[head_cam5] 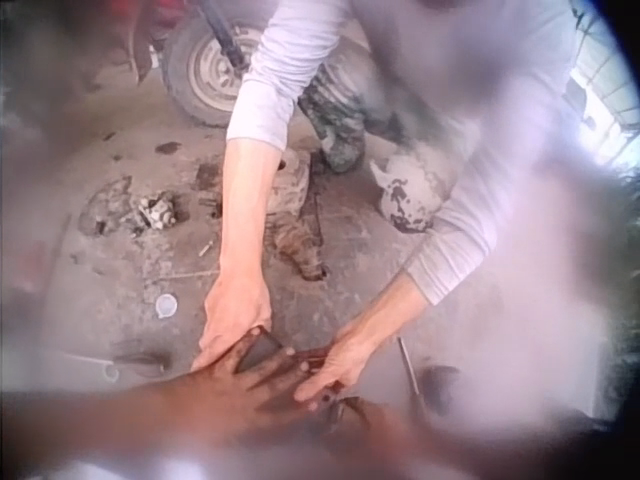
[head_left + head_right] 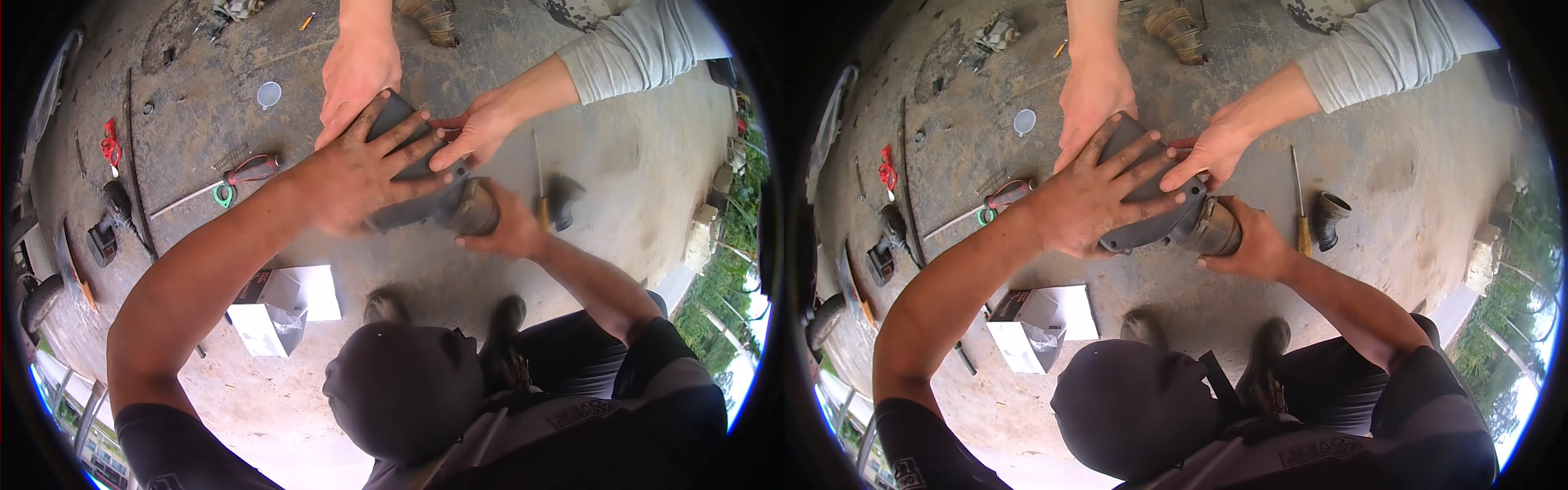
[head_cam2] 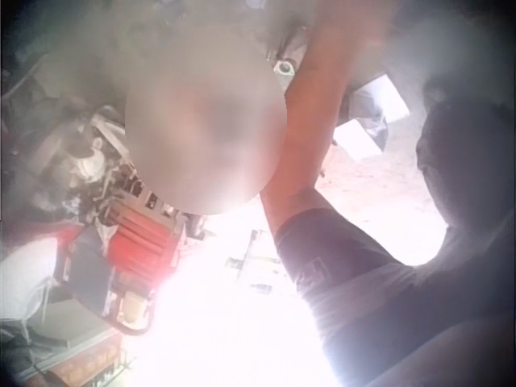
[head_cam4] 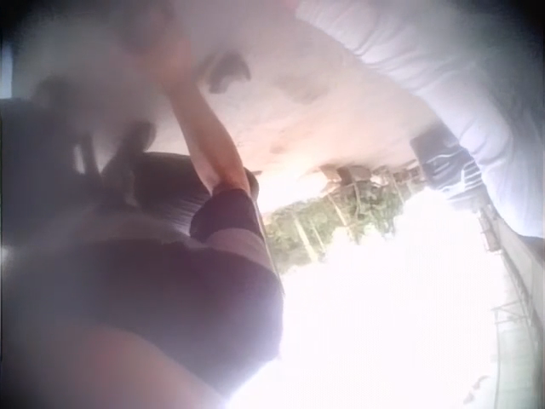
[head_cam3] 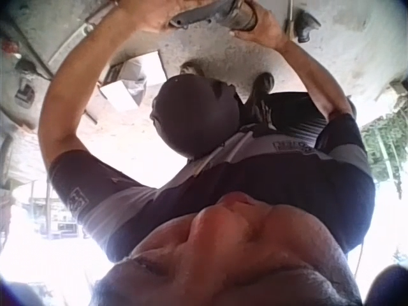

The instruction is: The person manipulates a rubber intake boot and a plastic air filter housing using a screwdriver and needle-nose pliers. They loosen and remove a metal clamp from the boot and align the components together while another person assists by holding parts.

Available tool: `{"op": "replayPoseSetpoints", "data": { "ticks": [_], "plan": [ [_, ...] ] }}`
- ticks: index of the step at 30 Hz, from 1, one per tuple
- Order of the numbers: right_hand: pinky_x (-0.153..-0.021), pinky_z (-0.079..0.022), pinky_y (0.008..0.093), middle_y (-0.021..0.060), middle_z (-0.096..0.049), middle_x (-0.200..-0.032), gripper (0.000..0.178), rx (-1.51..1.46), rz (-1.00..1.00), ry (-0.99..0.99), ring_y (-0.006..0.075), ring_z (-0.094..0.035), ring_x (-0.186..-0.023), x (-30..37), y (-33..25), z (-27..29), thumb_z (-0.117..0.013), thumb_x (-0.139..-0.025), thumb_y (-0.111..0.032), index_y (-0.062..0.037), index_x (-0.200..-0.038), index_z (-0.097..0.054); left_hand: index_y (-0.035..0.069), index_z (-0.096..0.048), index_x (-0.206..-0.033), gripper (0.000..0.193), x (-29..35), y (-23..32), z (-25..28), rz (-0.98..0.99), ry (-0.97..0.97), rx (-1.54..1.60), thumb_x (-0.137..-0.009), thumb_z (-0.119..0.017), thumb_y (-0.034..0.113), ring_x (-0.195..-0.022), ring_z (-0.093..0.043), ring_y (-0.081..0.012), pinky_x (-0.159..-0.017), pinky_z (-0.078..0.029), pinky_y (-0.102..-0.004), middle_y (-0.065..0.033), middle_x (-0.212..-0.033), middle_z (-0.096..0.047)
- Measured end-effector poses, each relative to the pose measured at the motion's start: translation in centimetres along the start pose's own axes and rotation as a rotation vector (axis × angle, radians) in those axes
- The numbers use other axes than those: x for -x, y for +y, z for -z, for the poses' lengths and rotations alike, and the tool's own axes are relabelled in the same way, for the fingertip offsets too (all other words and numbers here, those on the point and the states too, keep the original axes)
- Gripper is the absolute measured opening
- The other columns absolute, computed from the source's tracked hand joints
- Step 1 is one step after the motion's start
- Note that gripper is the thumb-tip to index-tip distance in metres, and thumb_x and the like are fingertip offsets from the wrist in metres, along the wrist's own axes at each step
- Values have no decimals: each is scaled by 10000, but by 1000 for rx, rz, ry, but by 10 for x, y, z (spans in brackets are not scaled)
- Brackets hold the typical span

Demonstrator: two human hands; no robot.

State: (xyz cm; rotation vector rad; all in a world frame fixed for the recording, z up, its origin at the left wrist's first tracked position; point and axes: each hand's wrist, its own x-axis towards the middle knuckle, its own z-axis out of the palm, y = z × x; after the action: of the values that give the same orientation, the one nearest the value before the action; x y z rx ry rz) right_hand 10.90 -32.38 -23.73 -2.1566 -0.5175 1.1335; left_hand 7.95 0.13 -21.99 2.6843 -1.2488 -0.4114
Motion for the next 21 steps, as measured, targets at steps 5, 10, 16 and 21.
{"op": "replayPoseSetpoints", "data": {
  "ticks": [5, 10, 16, 21],
  "plan": [
    [-1068, -523, 411, 193, -699, -1287, 944, -107, -4, -81, 245, -671, -1215, -10, -10, 17, -992, -720, -306, 52, -1452, -517, 354, -351, -1671, 1171, 2, -1, -2, 25, 23, 26, -668, -916, 571, -1637, -176, -404, -1270, -121, -749, -134, -1747, -263],
    [-1070, -519, 407, 164, -711, -1281, 931, -190, -55, -105, 240, -663, -1213, -10, -13, 19, -989, -722, -275, 54, -1463, -530, 333, -334, -1683, 1150, 4, -2, -2, 34, 24, 80, -707, -892, 573, -1641, -160, -413, -1271, -93, -751, -153, -1753, -245],
    [-1031, -529, 374, 127, -725, -1244, 795, -359, -92, -195, 202, -666, -1156, -19, -16, 27, -942, -764, -198, 50, -1422, -573, 328, -340, -1682, 1150, 4, -6, 1, 53, 37, 120, -702, -900, 547, -1638, -159, -420, -1273, -88, -745, -161, -1750, -244],
    [-971, -544, 341, 99, -721, -1209, 687, -664, -189, -252, 176, -666, -1095, -20, -12, 26, -892, -811, -163, 51, -1389, -589, 318, -290, -1703, 1095, 1, -9, 13, 80, -26, 126, -791, -850, 552, -1655, -118, -405, -1278, -56, -740, -162, -1773, -210]
  ]
}}
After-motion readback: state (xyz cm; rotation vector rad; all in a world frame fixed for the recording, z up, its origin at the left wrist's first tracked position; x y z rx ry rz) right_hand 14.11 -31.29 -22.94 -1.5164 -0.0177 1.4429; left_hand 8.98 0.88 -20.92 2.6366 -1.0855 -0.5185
